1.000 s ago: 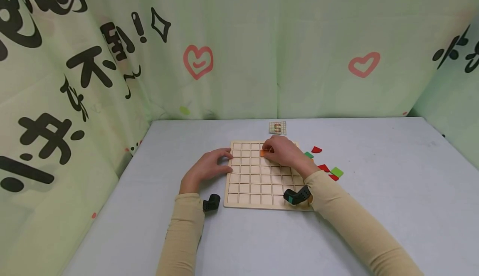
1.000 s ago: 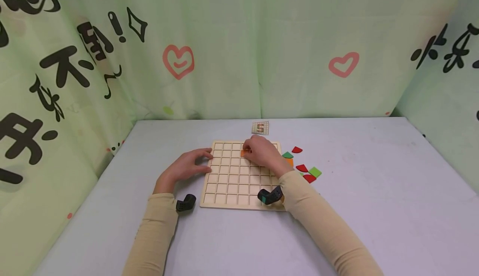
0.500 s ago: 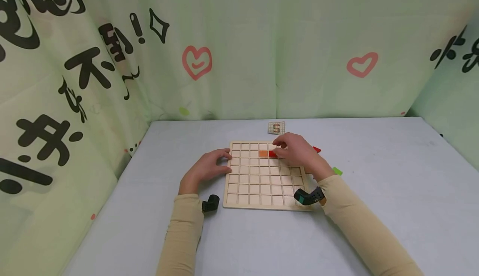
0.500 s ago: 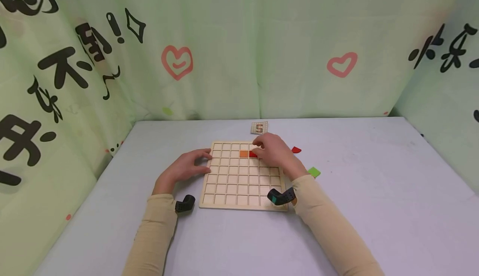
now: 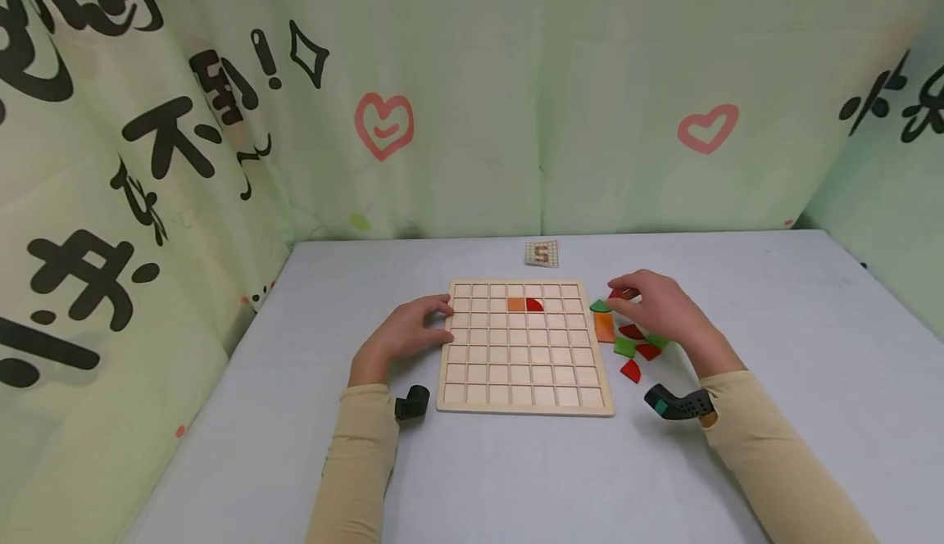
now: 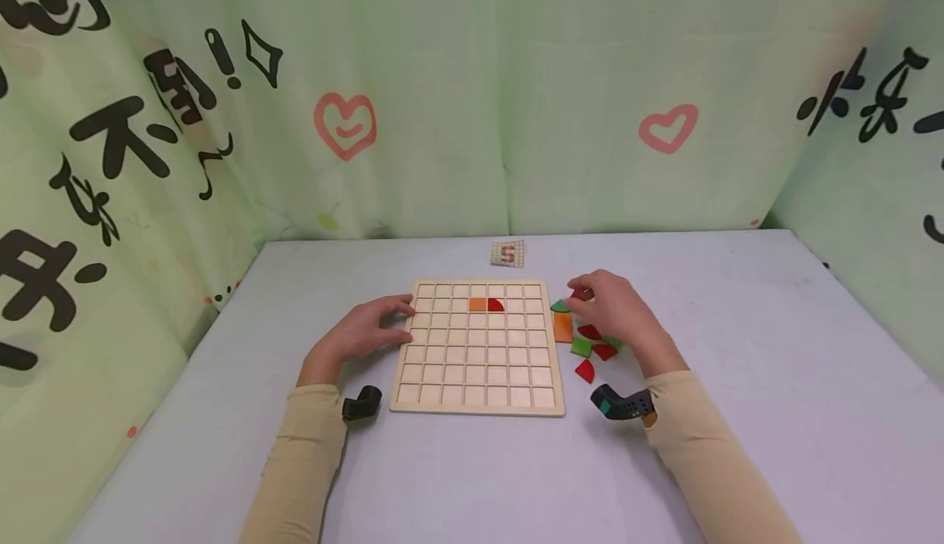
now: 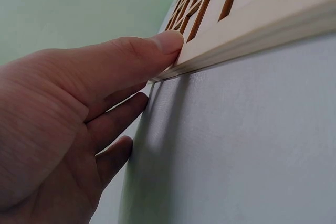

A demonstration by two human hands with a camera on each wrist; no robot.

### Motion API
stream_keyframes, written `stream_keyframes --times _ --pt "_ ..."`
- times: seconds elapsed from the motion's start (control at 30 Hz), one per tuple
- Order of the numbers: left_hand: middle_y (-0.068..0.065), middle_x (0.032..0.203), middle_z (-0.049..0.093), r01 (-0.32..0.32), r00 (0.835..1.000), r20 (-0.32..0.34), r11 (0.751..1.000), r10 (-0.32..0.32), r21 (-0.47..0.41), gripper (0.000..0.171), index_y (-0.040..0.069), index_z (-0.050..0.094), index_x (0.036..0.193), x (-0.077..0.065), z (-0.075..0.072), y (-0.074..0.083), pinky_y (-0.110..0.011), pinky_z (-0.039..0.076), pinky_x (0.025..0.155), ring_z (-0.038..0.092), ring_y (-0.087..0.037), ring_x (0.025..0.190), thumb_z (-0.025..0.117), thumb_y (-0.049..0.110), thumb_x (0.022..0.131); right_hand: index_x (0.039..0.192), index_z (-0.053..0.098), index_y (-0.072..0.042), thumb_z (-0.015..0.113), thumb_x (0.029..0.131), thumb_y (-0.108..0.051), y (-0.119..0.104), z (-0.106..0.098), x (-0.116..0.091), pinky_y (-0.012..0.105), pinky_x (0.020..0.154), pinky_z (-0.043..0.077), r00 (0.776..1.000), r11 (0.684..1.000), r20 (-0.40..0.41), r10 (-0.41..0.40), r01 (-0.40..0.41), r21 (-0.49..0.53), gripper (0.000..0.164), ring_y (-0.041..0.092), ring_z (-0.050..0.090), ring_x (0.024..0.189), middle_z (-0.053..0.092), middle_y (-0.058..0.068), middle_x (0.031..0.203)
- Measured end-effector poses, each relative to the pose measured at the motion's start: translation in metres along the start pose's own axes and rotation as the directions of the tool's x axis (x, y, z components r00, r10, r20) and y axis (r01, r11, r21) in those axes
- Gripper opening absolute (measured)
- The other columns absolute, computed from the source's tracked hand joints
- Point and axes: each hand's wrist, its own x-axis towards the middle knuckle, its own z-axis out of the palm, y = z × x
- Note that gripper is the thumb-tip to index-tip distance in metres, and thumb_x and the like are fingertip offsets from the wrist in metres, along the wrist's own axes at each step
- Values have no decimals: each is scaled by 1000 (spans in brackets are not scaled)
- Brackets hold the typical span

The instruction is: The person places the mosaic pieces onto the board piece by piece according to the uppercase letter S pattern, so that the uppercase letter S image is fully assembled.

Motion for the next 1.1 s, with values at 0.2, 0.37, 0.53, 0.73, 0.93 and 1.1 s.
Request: stream_keyframes --times 0.2,0.37,0.53,0.73,0.93,1.1 --pt "-7 155 47 -13 1000 -4 1000 13 -8 36 6 64 123 0 -1 -1 -44 31 123 37 -28 148 74 18 90 128 62 5 67 94 -22 14 -8 -11 44 79 60 999 999 36 12 -11 -33 44 39 58 105 63 26 119" --pt "-8 155 47 -14 1000 -4 1000 14 -13 36 5 65 123 -1 -1 0 -44 31 123 37 -29 148 74 17 90 126 63 8 68 93 -22 25 -13 -18 46 79 60 998 997 56 6 -2 -71 45 39 59 102 65 26 115" --pt "-7 156 47 -10 1000 -5 1000 10 -11 36 6 65 123 -1 -1 0 -44 31 123 36 -29 149 74 17 90 124 63 9 70 91 -22 32 -14 -24 52 86 57 998 996 63 11 -5 -89 46 38 58 101 65 26 114" --pt "-7 156 46 -5 1000 -3 1000 5 -12 36 6 65 123 0 -1 -1 -44 30 123 36 -28 149 74 18 90 125 63 10 70 92 -21 40 -12 -27 55 90 56 997 995 79 20 -12 -97 46 40 59 104 65 28 116" --pt "-8 156 47 -7 1000 -8 1000 7 -8 35 6 65 122 -1 -1 0 -44 31 123 36 -29 148 74 17 90 125 64 8 70 91 -24 38 -8 -27 56 90 56 996 995 86 12 -3 -99 47 43 58 108 64 28 119" --pt "-8 156 47 -3 1000 -9 1000 3 -10 35 6 65 122 -2 -1 0 -45 31 123 37 -29 148 74 17 90 120 69 4 70 91 -21 32 -1 -28 53 89 57 997 995 74 -36 43 -89 38 40 59 107 65 24 116"
